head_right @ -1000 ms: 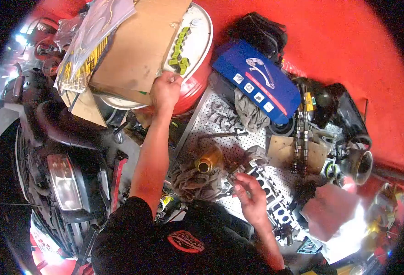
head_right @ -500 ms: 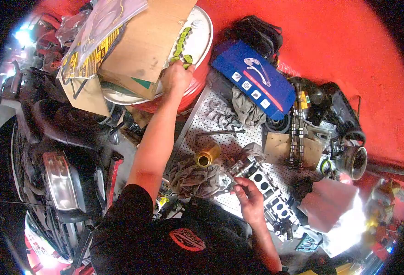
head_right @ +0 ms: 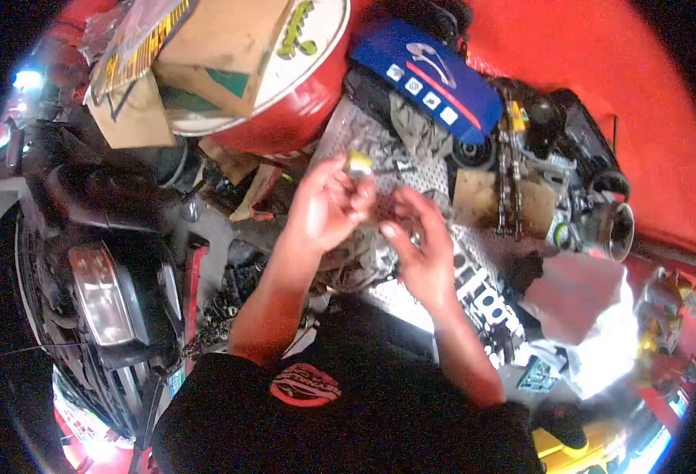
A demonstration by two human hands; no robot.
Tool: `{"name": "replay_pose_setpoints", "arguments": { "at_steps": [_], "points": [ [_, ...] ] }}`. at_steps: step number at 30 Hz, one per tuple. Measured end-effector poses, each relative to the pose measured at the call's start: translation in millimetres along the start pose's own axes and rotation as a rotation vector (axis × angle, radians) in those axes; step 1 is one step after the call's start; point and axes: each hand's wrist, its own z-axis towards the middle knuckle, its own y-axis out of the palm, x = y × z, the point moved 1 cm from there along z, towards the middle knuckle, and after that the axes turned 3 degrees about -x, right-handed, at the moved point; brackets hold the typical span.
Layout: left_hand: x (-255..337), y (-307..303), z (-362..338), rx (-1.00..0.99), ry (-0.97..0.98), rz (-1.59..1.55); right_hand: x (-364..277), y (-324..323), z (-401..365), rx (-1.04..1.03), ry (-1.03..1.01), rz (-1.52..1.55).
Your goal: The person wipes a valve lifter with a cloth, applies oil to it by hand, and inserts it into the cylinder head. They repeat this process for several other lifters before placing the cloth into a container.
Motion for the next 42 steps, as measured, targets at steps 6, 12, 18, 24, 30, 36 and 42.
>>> {"name": "replay_pose_setpoints", "arguments": {
  "at_steps": [6, 12, 18, 24, 30, 36, 42],
  "points": [
    [-93.9, 5.0, -70.6, -0.08, -0.07, -0.011, -11.4, -10.7, -48.6, -0.214, 0.193, 0.118],
    [-159.0, 19.9, -133.1, 0.301, 0.141, 0.683, -31.2, -46.8, -114.8, -0.26, -0.264, -0.401],
    [-239.2, 70.5, -193.3, 0.289, 0.773, 1.293, -28.3, -112.6, -191.2, -0.244, -0.33, -0.357],
    [-277.1, 105.5, -217.4, 0.155, 1.0, 1.73, -34.2, -146.4, -229.2, -0.259, -0.438, -0.421],
    [-283.7, 127.1, -232.4, -0.156, 0.703, 2.207, -38.0, -168.3, -250.4, -0.558, -0.399, -0.387],
    [-283.5, 129.4, -233.7, -0.32, 0.453, 2.235, -34.2, -177.7, -257.4, -0.771, -0.326, -0.317],
    [-289.0, 128.9, -242.5, -0.154, 0.467, 1.788, -28.1, -179.0, -258.5, -0.857, 0.083, 0.143]
  ]
}}
